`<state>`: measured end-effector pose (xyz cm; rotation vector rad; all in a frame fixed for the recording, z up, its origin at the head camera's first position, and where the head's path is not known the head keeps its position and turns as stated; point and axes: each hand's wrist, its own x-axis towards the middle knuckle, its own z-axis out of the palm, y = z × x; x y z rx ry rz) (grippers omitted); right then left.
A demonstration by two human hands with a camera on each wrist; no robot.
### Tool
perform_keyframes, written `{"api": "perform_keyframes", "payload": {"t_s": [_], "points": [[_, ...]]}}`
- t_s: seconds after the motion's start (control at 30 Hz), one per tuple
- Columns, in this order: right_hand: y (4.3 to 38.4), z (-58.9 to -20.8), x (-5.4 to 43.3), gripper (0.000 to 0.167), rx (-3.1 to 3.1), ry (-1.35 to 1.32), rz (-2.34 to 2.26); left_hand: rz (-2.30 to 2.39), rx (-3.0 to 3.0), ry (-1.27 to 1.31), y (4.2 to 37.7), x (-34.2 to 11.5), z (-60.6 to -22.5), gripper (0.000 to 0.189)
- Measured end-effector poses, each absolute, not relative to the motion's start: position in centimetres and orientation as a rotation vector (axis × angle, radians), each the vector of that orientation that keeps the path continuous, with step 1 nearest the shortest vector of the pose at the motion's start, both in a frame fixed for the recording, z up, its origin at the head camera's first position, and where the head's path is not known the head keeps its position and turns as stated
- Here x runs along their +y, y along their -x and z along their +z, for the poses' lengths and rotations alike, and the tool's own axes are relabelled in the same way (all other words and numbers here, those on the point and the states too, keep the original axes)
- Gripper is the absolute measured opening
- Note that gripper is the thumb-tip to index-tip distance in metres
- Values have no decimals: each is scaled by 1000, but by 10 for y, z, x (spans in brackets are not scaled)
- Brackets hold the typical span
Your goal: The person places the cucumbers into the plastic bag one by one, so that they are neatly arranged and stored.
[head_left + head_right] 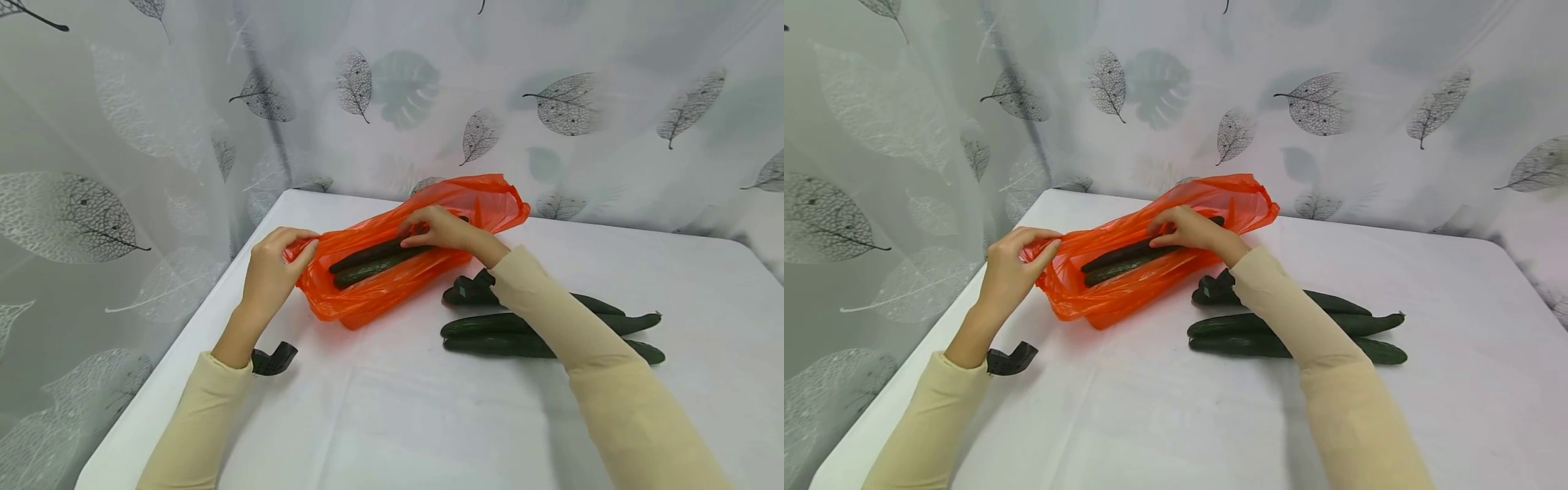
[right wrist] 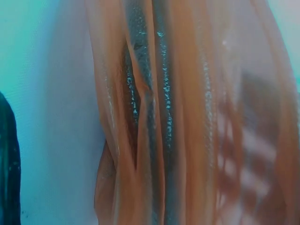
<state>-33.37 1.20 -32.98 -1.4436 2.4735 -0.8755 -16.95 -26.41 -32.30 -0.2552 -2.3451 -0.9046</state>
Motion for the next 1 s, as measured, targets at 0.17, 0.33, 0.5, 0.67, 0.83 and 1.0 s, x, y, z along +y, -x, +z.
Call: {"api": "perform_keyframes", "payload": {"t_s": [0.17,0.33,0.5,0.67,0.83,1.0], "points": [[325,-325,16,30,2501,1430,-871,-908,-2352,256,170,-264,-326,14],[310,-318,18,31,2497,1454,-890,-903,-2354,249,170,-264,-327,13],[297,-311,20,31,2451,1482,-949,-886,-2359,249,171,-265,-326,13],[287,-307,20,30,2427,1542,-981,-877,-2360,254,171,-266,-326,13],[279,-307,24,29,2430,1553,-1017,-886,-2353,257,172,-267,-326,13],[267,-309,36,30,2449,1536,-992,-893,-2355,261,173,-266,-327,13]]}}
